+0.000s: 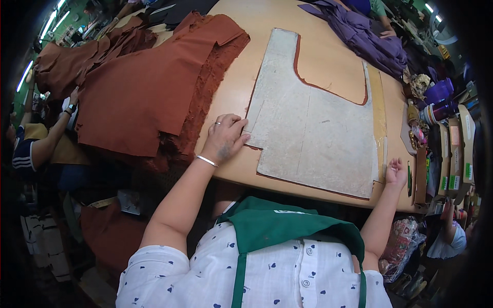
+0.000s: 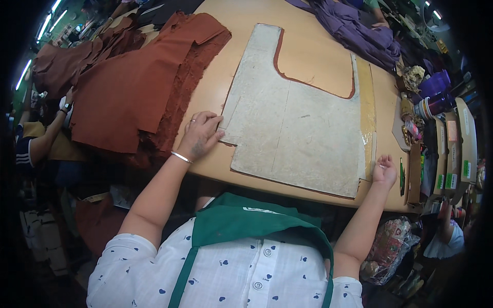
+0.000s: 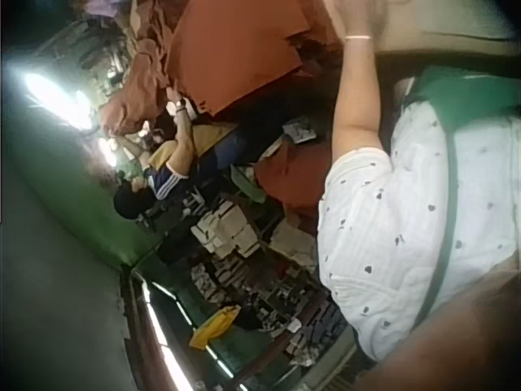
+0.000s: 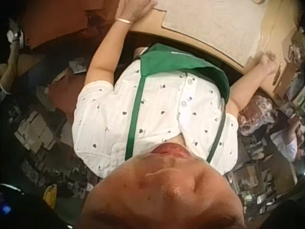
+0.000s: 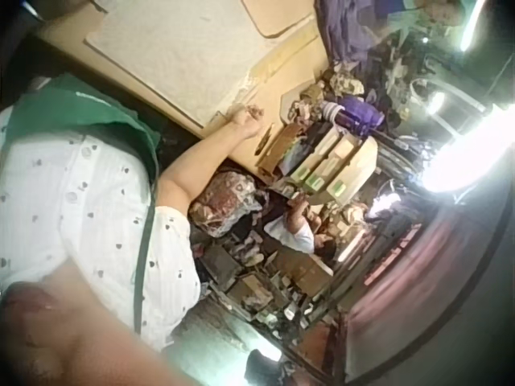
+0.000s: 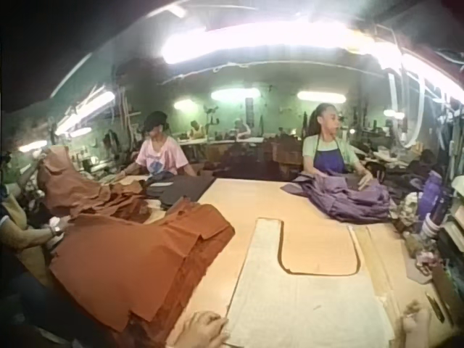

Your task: The person places a paper template onto a piece of leather, marks the outline using a white pencil, and then removes the paper template to reveal the marked lines on the leather.

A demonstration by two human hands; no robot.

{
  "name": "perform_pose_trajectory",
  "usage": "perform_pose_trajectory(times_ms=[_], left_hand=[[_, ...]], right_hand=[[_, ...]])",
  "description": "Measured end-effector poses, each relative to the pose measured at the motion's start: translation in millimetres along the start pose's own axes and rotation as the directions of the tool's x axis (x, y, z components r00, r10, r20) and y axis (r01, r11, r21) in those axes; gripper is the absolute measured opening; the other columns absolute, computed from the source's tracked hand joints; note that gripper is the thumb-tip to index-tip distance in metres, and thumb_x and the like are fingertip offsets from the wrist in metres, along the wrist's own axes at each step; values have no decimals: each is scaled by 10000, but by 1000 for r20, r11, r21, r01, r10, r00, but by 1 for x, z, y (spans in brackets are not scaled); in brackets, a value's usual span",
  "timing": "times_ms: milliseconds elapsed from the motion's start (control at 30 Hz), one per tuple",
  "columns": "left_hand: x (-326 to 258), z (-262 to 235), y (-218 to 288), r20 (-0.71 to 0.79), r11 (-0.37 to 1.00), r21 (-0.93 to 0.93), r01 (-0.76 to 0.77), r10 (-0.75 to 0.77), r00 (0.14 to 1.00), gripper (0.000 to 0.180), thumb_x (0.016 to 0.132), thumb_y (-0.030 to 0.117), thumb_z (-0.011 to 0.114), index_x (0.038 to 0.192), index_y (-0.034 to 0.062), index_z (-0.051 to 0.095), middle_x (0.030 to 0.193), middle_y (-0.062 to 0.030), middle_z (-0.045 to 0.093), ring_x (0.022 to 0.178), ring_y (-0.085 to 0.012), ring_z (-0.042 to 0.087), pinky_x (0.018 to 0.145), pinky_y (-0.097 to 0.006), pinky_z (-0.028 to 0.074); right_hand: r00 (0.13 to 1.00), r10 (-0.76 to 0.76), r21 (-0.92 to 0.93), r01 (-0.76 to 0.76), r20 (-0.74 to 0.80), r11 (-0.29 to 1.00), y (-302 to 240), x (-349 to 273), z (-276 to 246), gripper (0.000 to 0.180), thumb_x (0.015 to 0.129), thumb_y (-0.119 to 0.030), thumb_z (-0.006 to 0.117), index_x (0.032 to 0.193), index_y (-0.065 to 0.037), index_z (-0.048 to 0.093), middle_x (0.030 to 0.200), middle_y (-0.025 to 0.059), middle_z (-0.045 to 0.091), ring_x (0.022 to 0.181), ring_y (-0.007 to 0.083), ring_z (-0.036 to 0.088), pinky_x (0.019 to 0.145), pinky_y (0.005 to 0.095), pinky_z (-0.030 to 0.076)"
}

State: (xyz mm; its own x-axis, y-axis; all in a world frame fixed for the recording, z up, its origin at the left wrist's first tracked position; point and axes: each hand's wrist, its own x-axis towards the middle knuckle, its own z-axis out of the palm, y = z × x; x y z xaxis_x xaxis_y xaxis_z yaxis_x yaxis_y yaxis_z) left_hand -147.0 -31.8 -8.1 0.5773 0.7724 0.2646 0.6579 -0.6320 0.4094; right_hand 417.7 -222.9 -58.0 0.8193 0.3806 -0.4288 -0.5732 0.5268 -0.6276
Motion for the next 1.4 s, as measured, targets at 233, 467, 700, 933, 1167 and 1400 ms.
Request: perform_pose_trajectory(times_ms=[233,467,700,933,1167,1400], left_hand=[[7,8,-2,17,994,-66,93,-92,996,568,751,336,638,1232,91,460,1233,-96,409,1209,-285,333,954,-468,305],[5,11,-2,-34,998,-3,55,-55,998,530,740,273,655,1208,75,502,1231,-124,443,1183,-300,381,953,-419,318],[10,9,0,6,996,-25,82,-82,997,504,743,263,653,1192,81,516,1235,-117,446,1188,-300,377,953,-439,313],[7,8,-1,-40,999,-3,50,-50,998,453,742,234,655,1148,68,539,1196,-126,473,1153,-306,407,940,-434,334],[-26,13,24,-3,961,-236,-147,151,989,328,738,183,656,1037,59,599,1051,-102,544,1048,-279,493,877,-375,406],[-46,12,51,11,989,-80,-128,129,992,454,772,316,628,1151,78,549,1167,-75,493,1153,-252,438,925,-400,363]], right_hand=[[877,310,-521,-82,367,850,117,-163,105,323,875,38,445,1190,58,375,1031,182,531,1026,272,548,788,261,505],[658,596,-411,-437,460,800,159,-204,137,295,923,-95,405,1159,82,396,1084,234,514,990,302,570,763,291,528],[624,605,-513,-353,494,783,153,-220,144,287,884,16,389,1160,92,389,1111,263,504,1033,310,558,779,272,542],[638,611,-560,-320,469,764,162,-221,145,298,884,30,418,1179,60,389,1132,216,522,996,251,589,741,244,547],[718,508,-835,189,477,517,185,-214,135,134,852,-82,586,955,-1,558,819,72,633,653,98,591,554,186,458],[551,667,-865,316,502,390,221,-235,164,74,801,-73,652,800,-32,590,726,25,603,617,88,573,543,197,451]])
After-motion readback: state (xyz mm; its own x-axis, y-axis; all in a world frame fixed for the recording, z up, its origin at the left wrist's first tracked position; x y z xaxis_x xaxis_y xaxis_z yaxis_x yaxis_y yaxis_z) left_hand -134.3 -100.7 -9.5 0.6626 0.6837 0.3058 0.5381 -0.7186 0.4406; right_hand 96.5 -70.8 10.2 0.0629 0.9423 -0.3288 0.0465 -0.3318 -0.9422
